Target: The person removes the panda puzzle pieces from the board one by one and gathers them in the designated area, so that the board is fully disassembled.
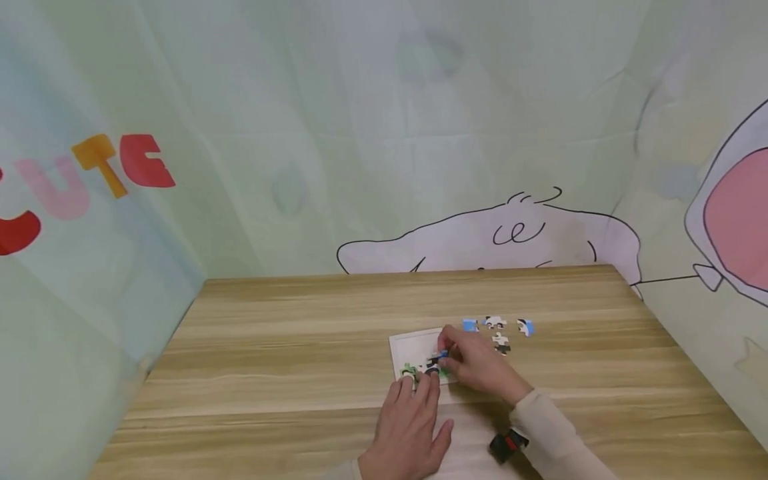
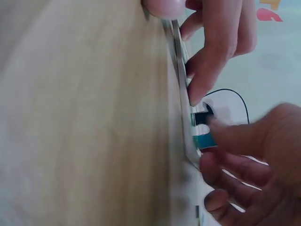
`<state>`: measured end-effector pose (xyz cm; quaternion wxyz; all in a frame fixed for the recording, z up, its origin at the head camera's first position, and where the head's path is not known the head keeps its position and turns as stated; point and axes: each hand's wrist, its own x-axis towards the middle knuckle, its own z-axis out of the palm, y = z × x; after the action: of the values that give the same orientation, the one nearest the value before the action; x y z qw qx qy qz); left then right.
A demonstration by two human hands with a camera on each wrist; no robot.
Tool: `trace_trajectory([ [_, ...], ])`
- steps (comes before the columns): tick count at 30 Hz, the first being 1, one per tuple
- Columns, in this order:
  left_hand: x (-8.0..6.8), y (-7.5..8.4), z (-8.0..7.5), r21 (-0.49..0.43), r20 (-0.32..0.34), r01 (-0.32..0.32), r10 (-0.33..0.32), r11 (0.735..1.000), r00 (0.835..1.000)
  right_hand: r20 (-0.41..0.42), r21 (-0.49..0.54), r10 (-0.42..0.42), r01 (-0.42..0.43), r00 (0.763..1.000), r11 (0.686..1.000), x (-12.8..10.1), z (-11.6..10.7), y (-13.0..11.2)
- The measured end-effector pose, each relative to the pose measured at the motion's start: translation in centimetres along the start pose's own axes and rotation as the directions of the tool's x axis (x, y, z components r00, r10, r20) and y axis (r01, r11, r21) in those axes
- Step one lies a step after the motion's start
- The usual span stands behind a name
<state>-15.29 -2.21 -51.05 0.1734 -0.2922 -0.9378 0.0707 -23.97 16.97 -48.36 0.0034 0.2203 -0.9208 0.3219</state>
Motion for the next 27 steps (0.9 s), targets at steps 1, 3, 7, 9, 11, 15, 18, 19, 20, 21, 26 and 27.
trace_trajectory([
  [1,0.0,0.0,0.0,-0.003,-0.006,0.001,-0.001,1.000,1.000,-0.019,0.035,0.017,-0.017,1.000,0.999,0.0,0.0,0.0],
  [3,0.0,0.0,0.0,0.000,-0.022,0.003,-0.003,1.000,1.000,-0.065,0.098,0.069,-0.062,0.996,0.993,0.0,0.0,0.0],
  [7,0.0,0.1,0.1,0.003,-0.033,0.004,-0.003,1.000,0.999,-0.158,0.163,0.159,-0.133,0.975,0.978,-0.3,-0.8,0.6],
  [9,0.0,0.0,0.1,0.006,-0.027,0.005,-0.005,1.000,1.000,-0.187,0.174,0.187,-0.155,0.965,0.973,-0.6,-1.5,1.2],
  [11,-0.1,0.0,0.2,0.016,-0.021,0.008,-0.008,1.000,1.000,-0.208,0.175,0.207,-0.171,0.956,0.970,-1.0,-2.4,1.9],
  [15,-0.1,0.2,0.1,0.039,-0.002,0.013,-0.012,0.999,1.000,-0.248,0.177,0.261,-0.221,0.933,0.959,-2.6,-4.2,3.9],
  [18,0.0,0.3,0.0,0.043,0.018,0.011,-0.012,0.999,1.000,-0.251,0.183,0.328,-0.288,0.911,0.940,-4.1,-5.3,5.6],
  [19,0.0,0.3,0.0,0.043,0.023,0.010,-0.011,0.999,1.000,-0.249,0.181,0.347,-0.309,0.904,0.934,-4.5,-5.6,6.1],
  [20,0.1,0.3,-0.1,0.040,0.028,0.008,-0.009,0.999,1.000,-0.249,0.179,0.366,-0.329,0.897,0.927,-5.0,-5.9,6.6],
  [21,0.1,0.3,-0.1,0.039,0.032,0.006,-0.007,0.999,0.999,-0.249,0.174,0.381,-0.345,0.890,0.922,-5.4,-6.2,7.0],
  [26,0.1,0.2,0.0,0.035,0.030,0.000,-0.001,0.999,1.000,-0.277,0.094,0.397,-0.387,0.875,0.917,-6.8,-7.1,8.9],
  [27,0.1,0.2,0.0,0.036,0.027,-0.001,0.000,0.999,1.000,-0.282,0.076,0.394,-0.389,0.875,0.918,-6.9,-7.1,9.1],
])
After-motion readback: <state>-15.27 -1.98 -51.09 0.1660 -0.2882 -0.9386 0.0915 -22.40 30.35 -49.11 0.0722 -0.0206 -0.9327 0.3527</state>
